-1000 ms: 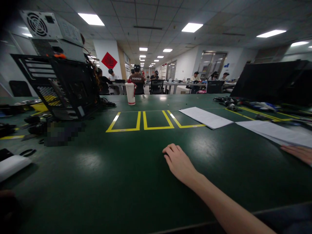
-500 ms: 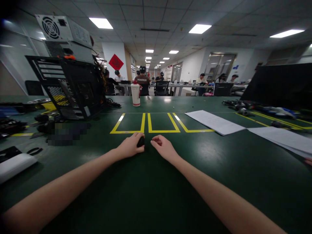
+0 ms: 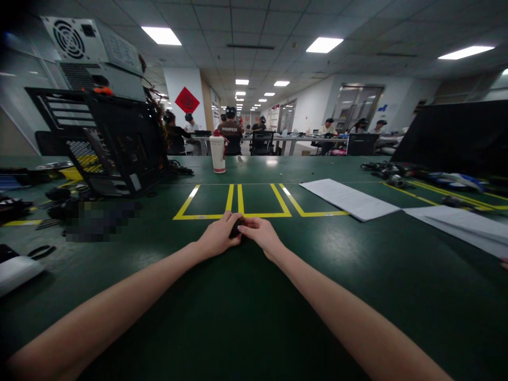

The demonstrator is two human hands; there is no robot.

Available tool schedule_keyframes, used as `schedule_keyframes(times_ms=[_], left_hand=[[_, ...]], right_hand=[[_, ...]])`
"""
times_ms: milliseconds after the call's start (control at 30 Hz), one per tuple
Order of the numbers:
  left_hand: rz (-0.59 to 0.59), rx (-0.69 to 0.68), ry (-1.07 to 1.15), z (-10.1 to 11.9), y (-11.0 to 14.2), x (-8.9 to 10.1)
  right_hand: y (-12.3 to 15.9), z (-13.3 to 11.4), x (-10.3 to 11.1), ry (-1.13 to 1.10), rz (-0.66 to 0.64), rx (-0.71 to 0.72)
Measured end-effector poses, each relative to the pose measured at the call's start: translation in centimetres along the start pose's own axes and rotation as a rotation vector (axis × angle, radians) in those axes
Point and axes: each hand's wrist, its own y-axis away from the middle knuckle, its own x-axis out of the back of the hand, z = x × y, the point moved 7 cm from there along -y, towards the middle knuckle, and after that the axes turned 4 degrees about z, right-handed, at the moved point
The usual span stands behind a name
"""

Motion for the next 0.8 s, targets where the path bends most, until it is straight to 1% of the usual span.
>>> schedule_keyframes(times_ms=[133, 300, 433, 633, 800], left_hand=[[0.031, -0.046, 0.045, 0.7, 1.1, 0.7], [-0.011, -0.139, 0.148, 1.1, 2.9, 1.5], [0.000, -0.199, 0.243, 1.0, 3.7, 2.2], [0.002, -0.163, 0.255, 0.3, 3.8, 2.0], [0.020, -0.166, 0.247, 0.4, 3.9, 2.1]], right_hand=[[1.7, -1.4, -0.3, 0.136, -0.005, 0.126], [4.0, -2.3, -1.3, 0.189, -0.037, 0.218], [4.7, -2.6, -2.0, 0.205, -0.042, 0.247], [4.7, -2.8, -2.5, 0.183, -0.073, 0.227], [4.6, -2.9, -2.3, 0.177, -0.041, 0.237]])
